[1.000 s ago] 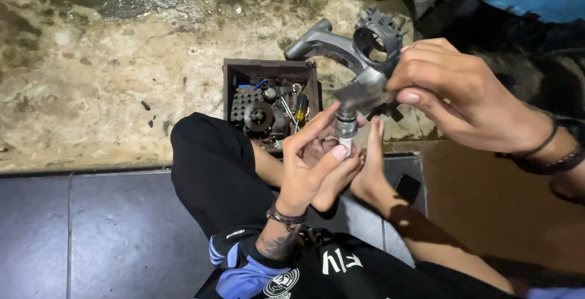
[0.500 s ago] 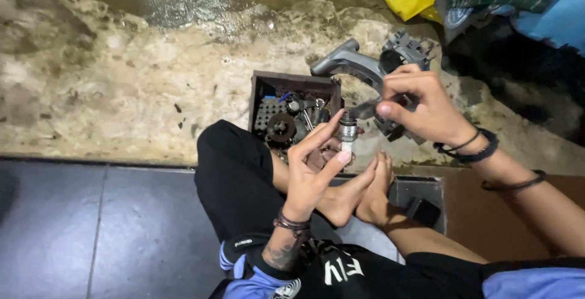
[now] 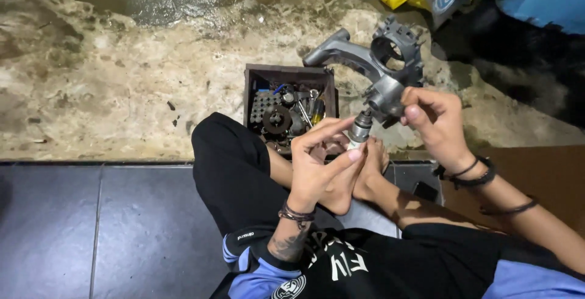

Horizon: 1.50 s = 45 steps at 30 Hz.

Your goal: Cleaning a motorcycle spark plug with a wire brush and inspecting engine components.

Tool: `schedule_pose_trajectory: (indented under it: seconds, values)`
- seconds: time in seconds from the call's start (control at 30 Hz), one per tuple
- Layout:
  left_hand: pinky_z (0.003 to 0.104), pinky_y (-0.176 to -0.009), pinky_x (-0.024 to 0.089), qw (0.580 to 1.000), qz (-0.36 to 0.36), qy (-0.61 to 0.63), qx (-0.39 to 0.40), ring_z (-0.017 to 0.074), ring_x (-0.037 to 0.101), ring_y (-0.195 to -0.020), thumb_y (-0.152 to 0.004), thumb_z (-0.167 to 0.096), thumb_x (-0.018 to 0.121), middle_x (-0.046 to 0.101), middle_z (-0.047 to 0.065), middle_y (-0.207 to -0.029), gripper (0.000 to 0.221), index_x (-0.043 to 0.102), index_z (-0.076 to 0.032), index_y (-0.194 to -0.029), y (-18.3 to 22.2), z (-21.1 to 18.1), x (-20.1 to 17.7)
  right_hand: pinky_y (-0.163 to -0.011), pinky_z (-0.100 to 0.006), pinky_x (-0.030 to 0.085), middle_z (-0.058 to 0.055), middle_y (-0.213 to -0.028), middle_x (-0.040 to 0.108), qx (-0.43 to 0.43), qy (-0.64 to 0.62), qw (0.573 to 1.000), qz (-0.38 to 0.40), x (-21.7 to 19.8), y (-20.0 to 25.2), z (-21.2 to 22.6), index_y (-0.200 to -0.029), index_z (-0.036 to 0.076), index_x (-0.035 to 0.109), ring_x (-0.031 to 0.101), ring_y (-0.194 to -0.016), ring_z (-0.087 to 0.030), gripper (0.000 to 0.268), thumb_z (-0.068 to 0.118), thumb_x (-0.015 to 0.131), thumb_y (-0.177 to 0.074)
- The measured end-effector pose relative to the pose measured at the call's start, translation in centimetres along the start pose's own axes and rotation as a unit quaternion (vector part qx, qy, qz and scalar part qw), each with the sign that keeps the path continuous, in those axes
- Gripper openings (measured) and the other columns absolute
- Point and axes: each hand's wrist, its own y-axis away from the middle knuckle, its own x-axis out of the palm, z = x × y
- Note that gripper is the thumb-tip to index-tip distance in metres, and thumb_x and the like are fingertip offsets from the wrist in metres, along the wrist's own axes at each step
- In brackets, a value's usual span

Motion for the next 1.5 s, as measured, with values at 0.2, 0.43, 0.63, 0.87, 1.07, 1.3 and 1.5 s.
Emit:
schedule_pose_trajectory:
  seconds: [0.2,0.43,0.63,0.87,1.07,1.3,1.5]
  values:
    - [0.025,-0.071,0.062,1.000,0.002,0.004,0.012,0.0092,0.065,-0.082,-0.081,-0.006,0.087,0.070,0.015,-0.112,0.054,0.067,0.003,-0.130,-0.2,-0.4,0.0,-0.064,-0.022,0.043,-0.004,-0.061,0.063,0.034,-0.050,0.998,0.031,2.9,-0.2,0.4,-0.069,0.007,0.061,0.054,-0.065,-0.009,0.050,0.046,0.061,-0.101]
    - [0.024,-0.068,0.061,1.000,0.002,-0.022,0.007,0.0085,0.064,-0.083,-0.084,-0.006,0.084,0.070,0.015,-0.111,0.049,0.067,0.004,-0.129,0.1,-1.0,0.2,-0.066,-0.024,0.044,-0.004,-0.065,0.060,0.041,-0.019,0.999,0.004,0.7,0.7,1.8,-0.069,0.009,0.059,0.052,-0.068,-0.009,0.045,0.037,0.062,-0.105]
    - [0.024,-0.090,0.057,0.994,0.062,0.062,-0.067,0.0154,0.067,-0.099,-0.088,0.008,0.072,0.069,0.014,-0.120,0.046,0.063,0.008,-0.133,1.7,-1.3,0.8,-0.083,-0.031,0.040,-0.002,-0.080,0.058,-0.047,0.134,0.990,0.020,-0.3,-0.1,3.8,-0.074,0.003,0.062,0.049,-0.083,-0.016,0.039,0.039,0.067,-0.089]
    - [0.029,-0.067,0.062,0.998,-0.011,-0.043,0.039,0.0144,0.067,-0.086,-0.082,0.001,0.084,0.073,0.019,-0.099,0.043,0.070,0.008,-0.122,1.1,-0.3,0.2,-0.079,-0.024,0.043,-0.001,-0.064,0.058,-0.035,0.034,0.999,-0.005,0.3,0.1,4.3,-0.068,0.010,0.062,0.049,-0.072,-0.012,0.047,0.046,0.067,-0.098]
    - [0.027,-0.065,0.060,0.996,-0.029,-0.074,0.051,0.0121,0.064,-0.080,-0.075,-0.003,0.090,0.072,0.015,-0.089,0.046,0.073,0.006,-0.117,1.0,-0.9,0.2,-0.080,-0.031,0.043,-0.004,-0.061,0.057,-0.069,0.089,0.994,0.012,0.6,-0.7,3.3,-0.069,0.009,0.063,0.051,-0.068,-0.018,0.042,0.040,0.075,-0.094]
    - [0.024,-0.073,0.060,0.996,-0.027,-0.084,0.029,0.0079,0.063,-0.086,-0.076,-0.009,0.089,0.074,0.009,-0.097,0.060,0.068,-0.001,-0.132,0.7,-1.5,1.0,-0.086,-0.028,0.041,0.001,-0.060,0.056,-0.092,0.088,0.991,0.034,1.3,-0.6,7.6,-0.067,0.014,0.064,0.054,-0.063,-0.015,0.044,0.049,0.071,-0.093]
    - [0.029,-0.069,0.058,0.991,0.040,-0.115,0.062,0.0148,0.065,-0.078,-0.077,-0.010,0.090,0.074,0.013,-0.089,0.034,0.078,-0.001,-0.107,0.9,-3.3,1.1,-0.076,-0.028,0.042,-0.001,-0.060,0.057,0.012,0.083,0.996,-0.019,-1.0,0.2,-0.2,-0.075,0.009,0.064,0.048,-0.069,-0.010,0.041,0.038,0.068,-0.104]
